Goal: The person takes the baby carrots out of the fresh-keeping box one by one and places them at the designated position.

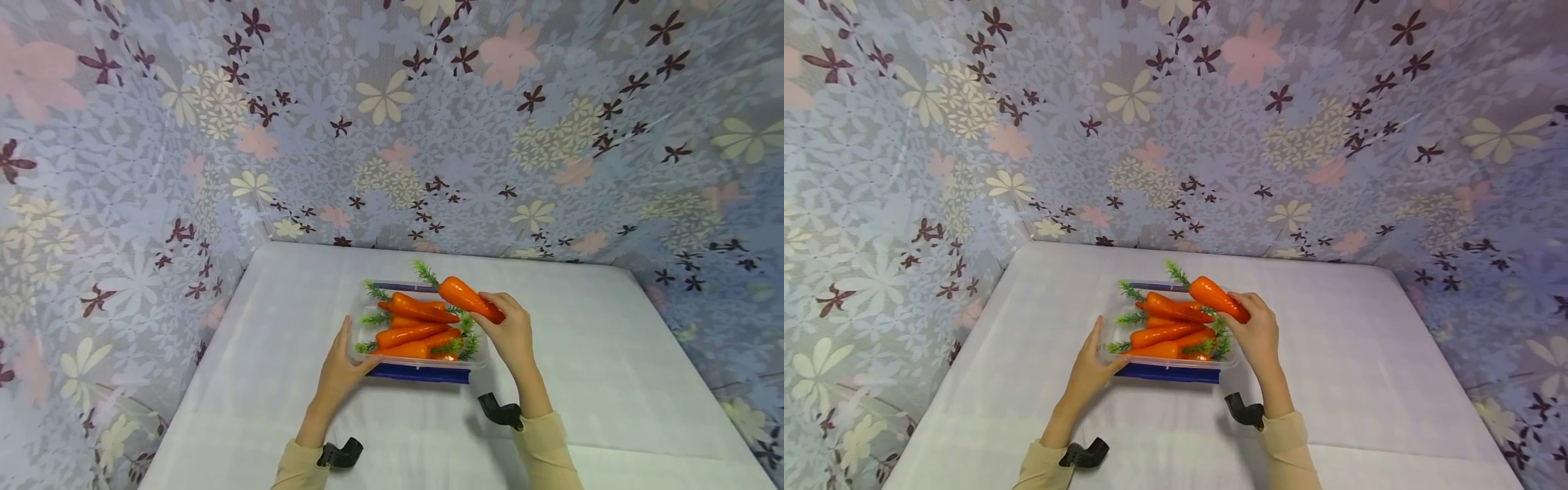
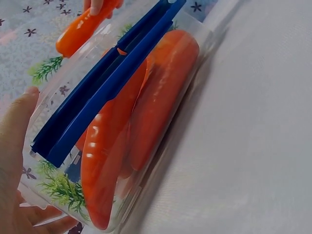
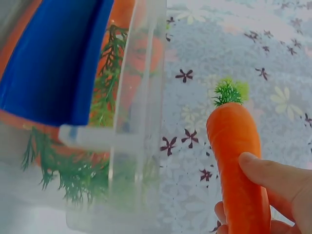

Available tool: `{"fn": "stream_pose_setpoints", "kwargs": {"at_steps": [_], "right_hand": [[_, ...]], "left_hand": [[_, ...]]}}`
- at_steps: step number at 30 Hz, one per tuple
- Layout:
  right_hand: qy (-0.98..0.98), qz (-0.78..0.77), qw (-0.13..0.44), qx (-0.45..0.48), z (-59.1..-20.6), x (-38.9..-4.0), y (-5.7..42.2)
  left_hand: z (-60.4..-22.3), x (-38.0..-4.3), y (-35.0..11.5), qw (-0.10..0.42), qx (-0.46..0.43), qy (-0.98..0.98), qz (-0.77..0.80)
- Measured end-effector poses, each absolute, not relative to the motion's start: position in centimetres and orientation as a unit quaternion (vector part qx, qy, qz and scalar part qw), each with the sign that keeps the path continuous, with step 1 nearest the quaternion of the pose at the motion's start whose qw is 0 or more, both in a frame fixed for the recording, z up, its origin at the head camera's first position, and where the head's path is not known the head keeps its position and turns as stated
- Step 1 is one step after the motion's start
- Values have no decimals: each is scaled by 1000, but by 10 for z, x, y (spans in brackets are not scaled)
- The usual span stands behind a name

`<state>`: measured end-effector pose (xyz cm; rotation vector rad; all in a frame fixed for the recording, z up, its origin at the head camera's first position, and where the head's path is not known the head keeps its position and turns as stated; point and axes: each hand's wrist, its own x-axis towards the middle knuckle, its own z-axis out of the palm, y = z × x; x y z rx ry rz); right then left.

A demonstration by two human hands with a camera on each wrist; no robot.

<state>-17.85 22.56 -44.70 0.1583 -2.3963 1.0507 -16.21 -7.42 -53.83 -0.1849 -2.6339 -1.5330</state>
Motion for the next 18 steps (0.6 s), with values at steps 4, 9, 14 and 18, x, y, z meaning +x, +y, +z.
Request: {"fn": "stream_pose_setpoints", "kwargs": {"at_steps": [4, 9, 14, 18], "right_hand": [[-882, 389, 262, 39, -451, -178, 232], [-875, 401, 272, 15, -454, -175, 240], [-868, 406, 287, -7, -460, -172, 248], [-863, 406, 300, -39, -465, -170, 255]], "left_hand": [[-537, -160, -74, 38, -55, -862, -502], [-535, -159, -74, 34, -53, -866, -496], [-535, -159, -74, 32, -54, -866, -496], [-536, -159, -74, 28, -53, -867, -496]]}}
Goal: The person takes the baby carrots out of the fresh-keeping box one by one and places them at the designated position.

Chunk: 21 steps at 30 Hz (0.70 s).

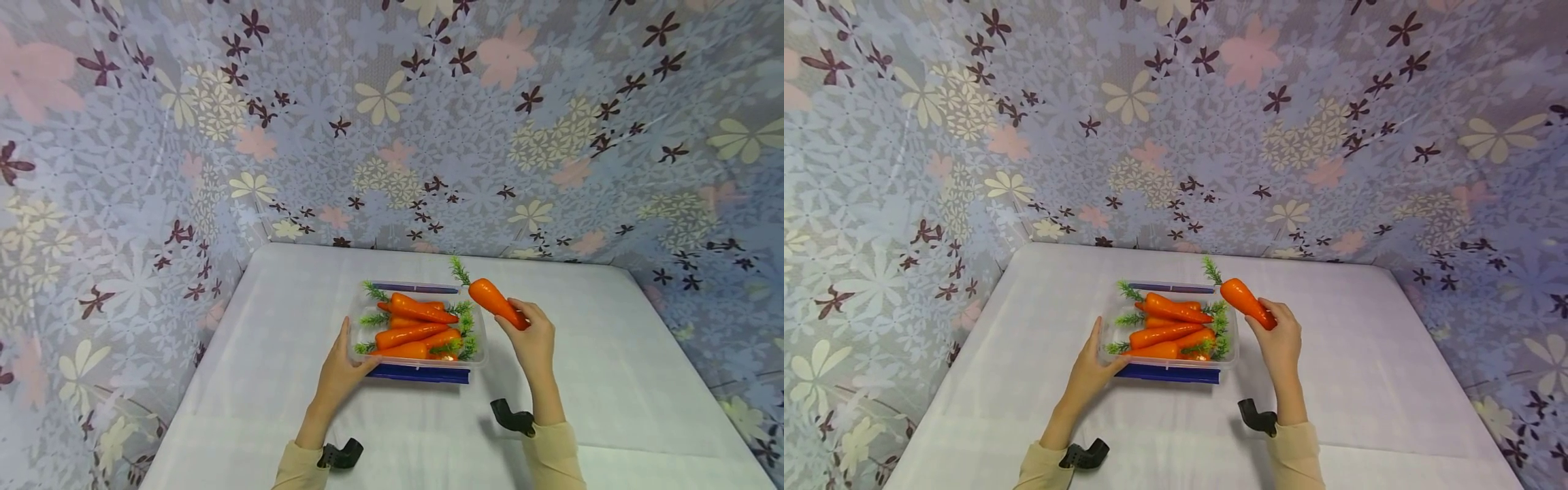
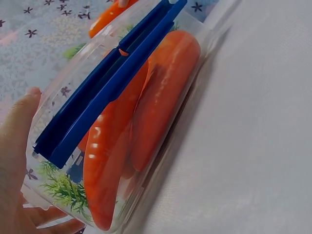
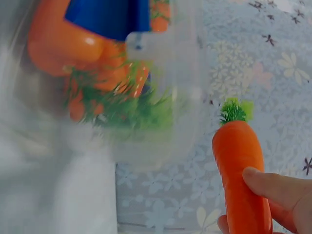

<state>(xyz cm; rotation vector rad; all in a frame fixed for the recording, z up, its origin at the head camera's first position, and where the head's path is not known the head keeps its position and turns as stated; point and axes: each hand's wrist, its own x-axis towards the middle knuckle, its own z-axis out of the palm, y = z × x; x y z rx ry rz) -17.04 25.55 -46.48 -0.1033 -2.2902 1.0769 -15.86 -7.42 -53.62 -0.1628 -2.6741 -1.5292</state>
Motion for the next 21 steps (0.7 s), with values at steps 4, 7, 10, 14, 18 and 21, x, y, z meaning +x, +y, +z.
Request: {"fn": "stream_pose_setpoints", "kwargs": {"at_steps": [4, 7, 10, 14, 18, 21], "right_hand": [[-861, 399, 307, -76, -471, -168, 263], [-859, 397, 308, -93, -476, -166, 268], [-858, 396, 311, -102, -481, -165, 271], [-859, 392, 307, -118, -489, -163, 274], [-863, 388, 289, -147, -497, -162, 275], [-867, 383, 274, -161, -503, -163, 275]], "left_hand": [[-537, -159, -74, 24, -51, -868, -494], [-537, -158, -74, 25, -53, -868, -492], [-537, -158, -74, 21, -53, -867, -494], [-537, -158, -74, 20, -53, -868, -494], [-537, -158, -74, 24, -55, -869, -491], [-537, -158, -74, 27, -56, -869, -492]]}}
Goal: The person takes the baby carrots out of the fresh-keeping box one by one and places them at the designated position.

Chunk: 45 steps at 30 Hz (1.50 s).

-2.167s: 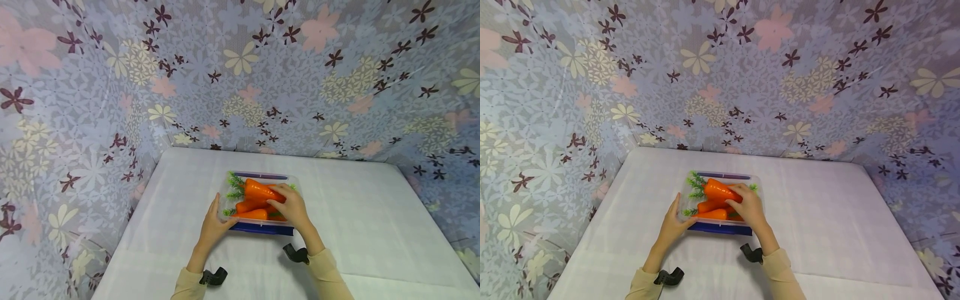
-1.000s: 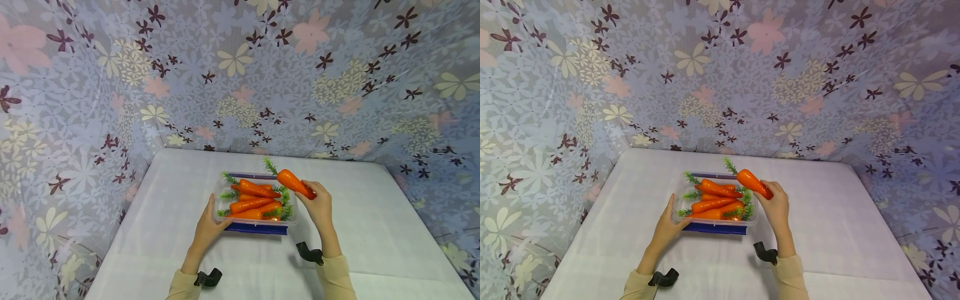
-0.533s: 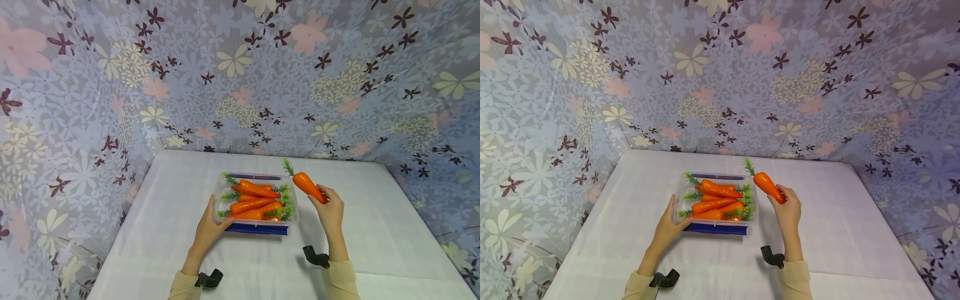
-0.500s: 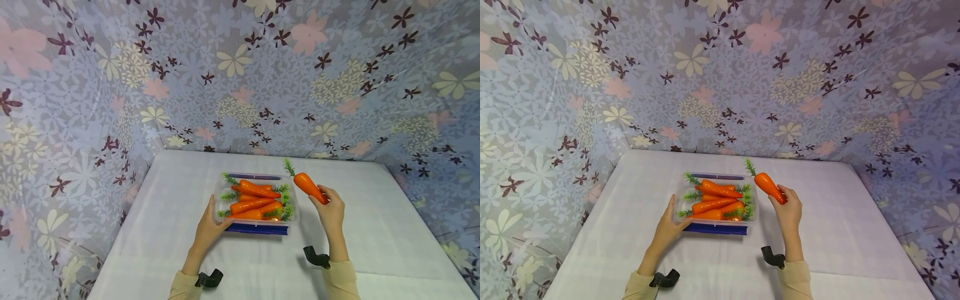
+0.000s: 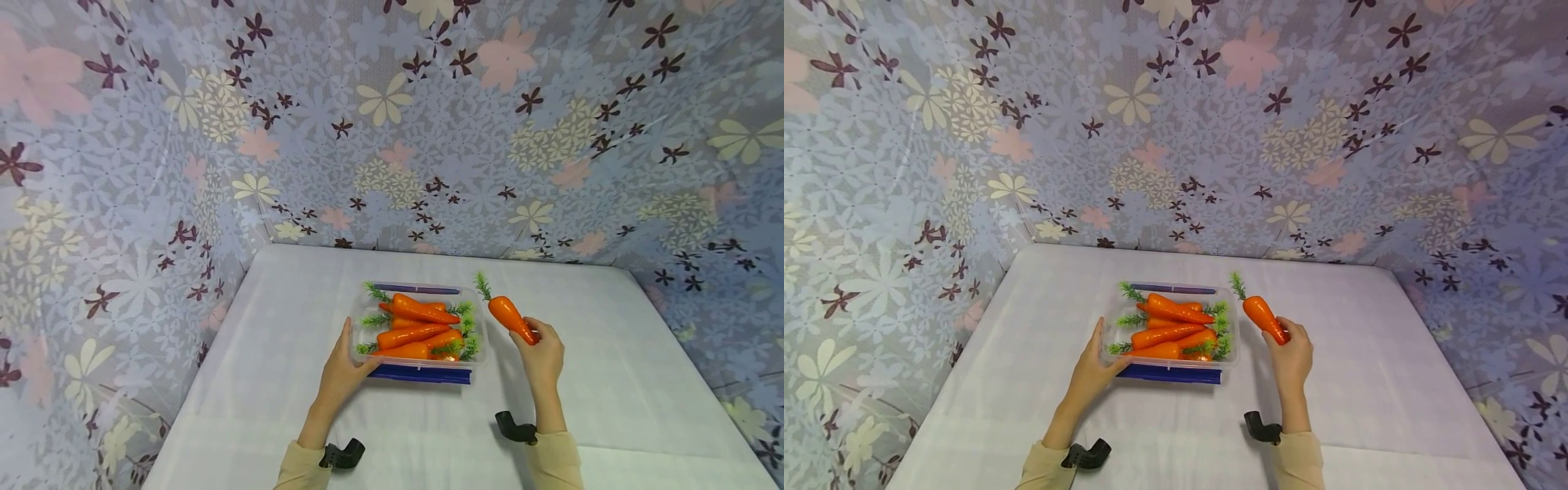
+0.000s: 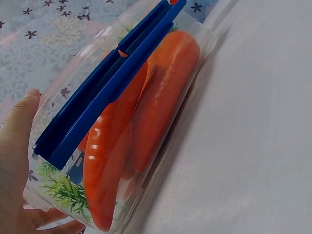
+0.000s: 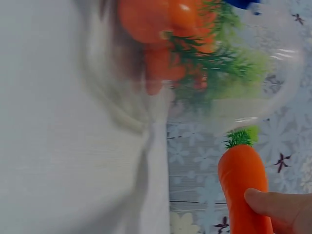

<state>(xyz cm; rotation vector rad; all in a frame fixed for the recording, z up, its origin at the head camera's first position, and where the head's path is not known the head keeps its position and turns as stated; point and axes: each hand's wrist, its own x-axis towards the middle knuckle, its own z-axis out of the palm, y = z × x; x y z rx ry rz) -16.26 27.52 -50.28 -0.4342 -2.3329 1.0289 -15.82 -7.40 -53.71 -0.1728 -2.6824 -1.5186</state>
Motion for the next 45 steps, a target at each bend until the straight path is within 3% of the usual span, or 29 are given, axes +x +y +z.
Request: {"fn": "stream_pose_setpoints", "kwargs": {"at_steps": [21, 45], "right_hand": [[-870, 383, 267, -160, -540, -168, 277], [-868, 407, 203, -199, -549, -166, 275]], "left_hand": [[-536, -161, -75, 29, -55, -872, -485], [-536, -161, -74, 23, -57, -870, -489]]}}
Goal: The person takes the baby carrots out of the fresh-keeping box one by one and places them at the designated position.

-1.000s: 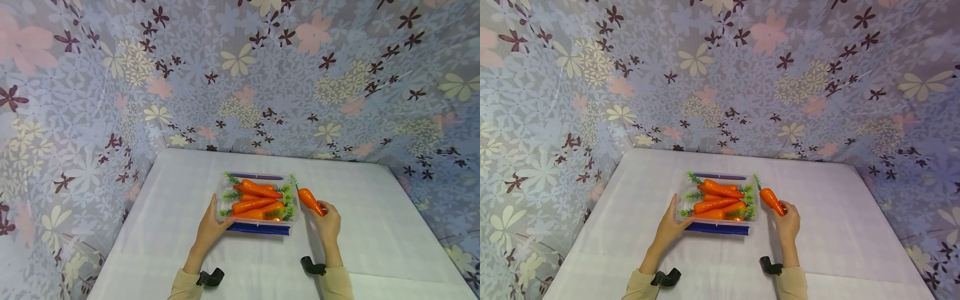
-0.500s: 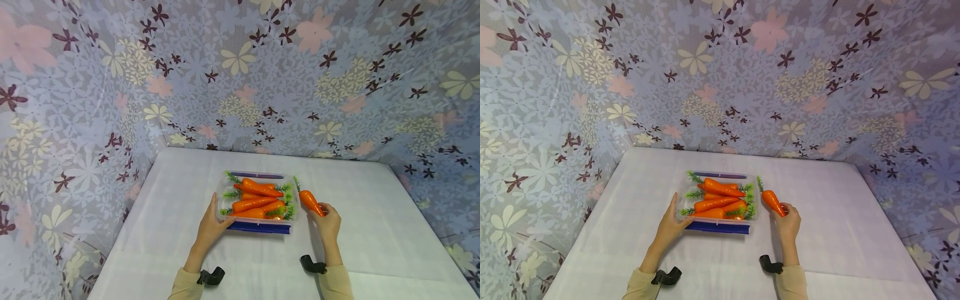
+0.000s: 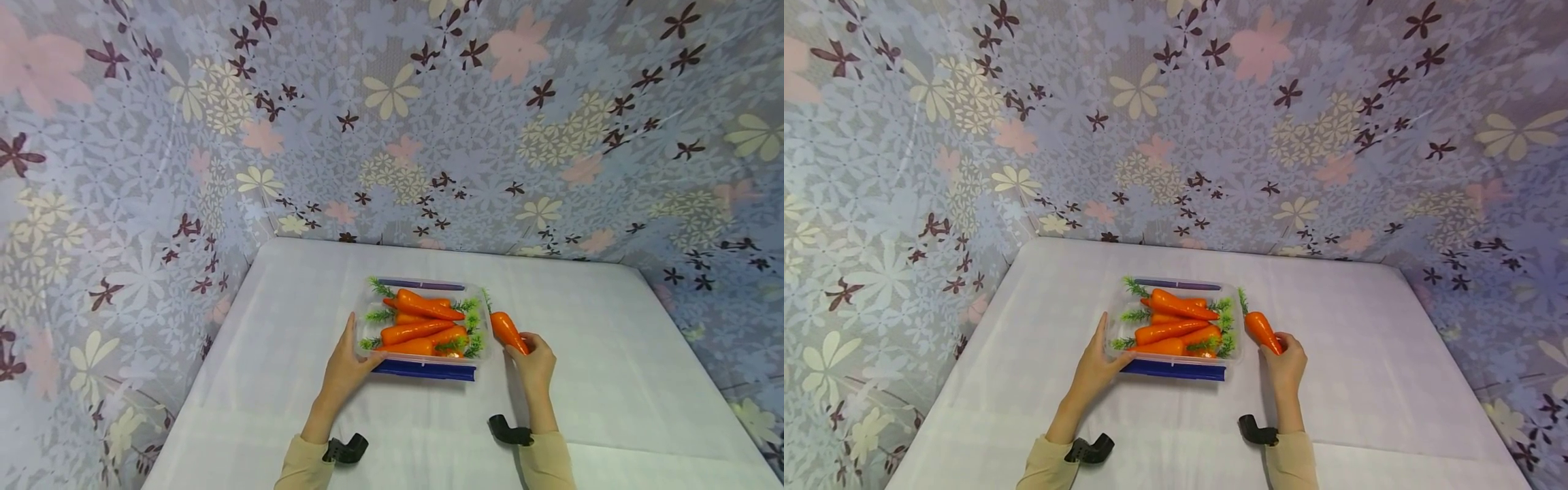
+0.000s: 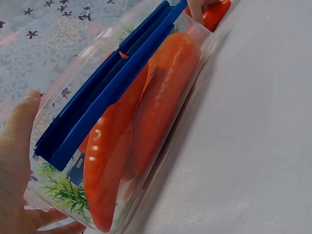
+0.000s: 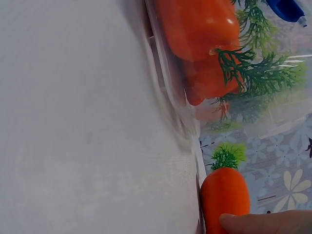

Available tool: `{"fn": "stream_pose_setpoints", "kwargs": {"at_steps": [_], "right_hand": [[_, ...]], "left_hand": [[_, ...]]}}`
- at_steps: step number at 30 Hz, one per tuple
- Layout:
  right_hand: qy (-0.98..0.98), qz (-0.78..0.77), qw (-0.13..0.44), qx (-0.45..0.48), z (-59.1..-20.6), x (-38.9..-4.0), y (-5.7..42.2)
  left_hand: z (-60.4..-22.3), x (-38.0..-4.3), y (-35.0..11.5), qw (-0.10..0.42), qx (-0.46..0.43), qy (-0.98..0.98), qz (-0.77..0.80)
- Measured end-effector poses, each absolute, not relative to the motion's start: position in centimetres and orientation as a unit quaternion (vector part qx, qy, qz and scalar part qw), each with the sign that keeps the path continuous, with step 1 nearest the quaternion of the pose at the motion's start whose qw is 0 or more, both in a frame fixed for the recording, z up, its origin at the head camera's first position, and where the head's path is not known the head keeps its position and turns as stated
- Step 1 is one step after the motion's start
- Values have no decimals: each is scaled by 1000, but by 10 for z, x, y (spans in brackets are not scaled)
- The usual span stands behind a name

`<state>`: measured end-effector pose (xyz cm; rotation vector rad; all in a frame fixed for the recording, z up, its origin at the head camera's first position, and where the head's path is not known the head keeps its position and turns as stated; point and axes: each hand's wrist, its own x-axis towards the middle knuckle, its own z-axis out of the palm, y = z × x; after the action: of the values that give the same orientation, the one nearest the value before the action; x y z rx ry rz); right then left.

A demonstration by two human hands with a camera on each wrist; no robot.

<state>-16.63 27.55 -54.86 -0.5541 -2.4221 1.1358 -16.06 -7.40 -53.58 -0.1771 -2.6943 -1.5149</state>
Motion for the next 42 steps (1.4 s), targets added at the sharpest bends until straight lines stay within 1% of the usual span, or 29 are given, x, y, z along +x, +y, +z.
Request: {"fn": "stream_pose_setpoints", "kwargs": {"at_steps": [11, 14, 18, 23, 30, 34, 39, 42], "right_hand": [[-869, 407, 201, -197, -547, -168, 275], [-867, 405, 214, -195, -546, -168, 274], [-860, 405, 246, -188, -541, -168, 271], [-849, 412, 281, -173, -524, -168, 266], [-846, 423, 293, -142, -500, -172, 257], [-846, 432, 284, -129, -492, -177, 251], [-849, 451, 248, -121, -483, -180, 240], [-849, 461, 235, -106, -478, -181, 231]], "left_hand": [[-537, -163, -74, 23, -54, -871, -488], [-537, -163, -74, 20, -54, -870, -489], [-536, -162, -74, 17, -54, -870, -490], [-534, -160, -74, 16, -50, -868, -494], [-535, -161, -75, 17, -53, -868, -493], [-536, -162, -75, 17, -54, -869, -491], [-538, -162, -75, 20, -56, -866, -497], [-541, -162, -76, 21, -54, -865, -499]]}}
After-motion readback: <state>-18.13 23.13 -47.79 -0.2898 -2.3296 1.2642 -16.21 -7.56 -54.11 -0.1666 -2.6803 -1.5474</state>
